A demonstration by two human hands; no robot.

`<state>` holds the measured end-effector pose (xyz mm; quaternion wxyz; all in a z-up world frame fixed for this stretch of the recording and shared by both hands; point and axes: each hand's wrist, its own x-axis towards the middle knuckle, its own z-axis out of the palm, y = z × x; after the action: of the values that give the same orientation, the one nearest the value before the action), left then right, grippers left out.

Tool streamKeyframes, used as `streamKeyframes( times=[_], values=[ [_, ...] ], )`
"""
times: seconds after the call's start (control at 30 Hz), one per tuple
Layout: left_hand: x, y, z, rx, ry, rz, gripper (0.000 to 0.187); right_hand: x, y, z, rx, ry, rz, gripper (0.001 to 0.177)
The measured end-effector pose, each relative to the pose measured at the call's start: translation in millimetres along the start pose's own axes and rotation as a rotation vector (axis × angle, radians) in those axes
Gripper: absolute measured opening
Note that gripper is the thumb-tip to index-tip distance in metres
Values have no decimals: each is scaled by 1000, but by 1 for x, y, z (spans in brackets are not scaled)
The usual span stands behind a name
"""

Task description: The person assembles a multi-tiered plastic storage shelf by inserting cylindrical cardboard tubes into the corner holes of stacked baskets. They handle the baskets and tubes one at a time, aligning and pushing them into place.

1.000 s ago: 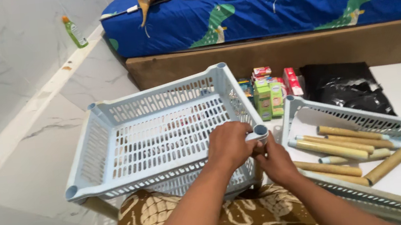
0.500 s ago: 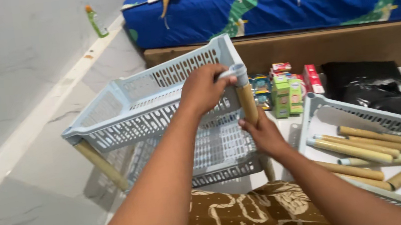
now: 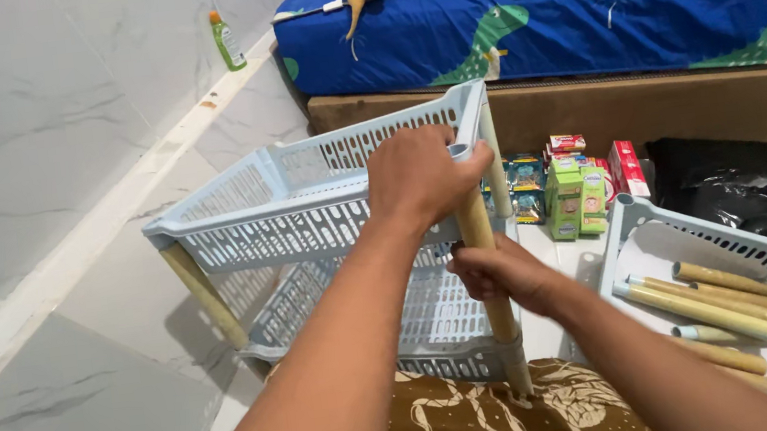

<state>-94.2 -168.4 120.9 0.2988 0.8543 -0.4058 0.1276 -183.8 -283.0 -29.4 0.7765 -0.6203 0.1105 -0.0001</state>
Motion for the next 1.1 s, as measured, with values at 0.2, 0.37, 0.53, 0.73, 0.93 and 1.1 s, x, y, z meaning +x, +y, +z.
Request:
streamKeyframes(
  times=[0.2, 0.37, 0.53, 0.73, 0.93, 1.1],
  values=[
    [7, 3, -5, -7, 119, -49, 46, 4, 22, 32, -311, 675, -121, 20],
    [13, -4, -5, -1, 106, 20, 48, -2, 26, 22, -278, 509, -133, 19],
    [6, -2, 2, -14, 133, 45, 46, -1, 28, 13, -266, 491, -95, 19],
    [-7, -9, -4, -99, 38, 144, 45, -15, 33, 36, -293, 671, -142, 22],
    [3, -32, -21, -65, -45, 206, 47, 1, 31, 58, -415, 721, -134, 28],
    [10, -49, -35, 111, -65, 78, 43, 37, 24, 76, -364, 422, -138, 35]
  ],
)
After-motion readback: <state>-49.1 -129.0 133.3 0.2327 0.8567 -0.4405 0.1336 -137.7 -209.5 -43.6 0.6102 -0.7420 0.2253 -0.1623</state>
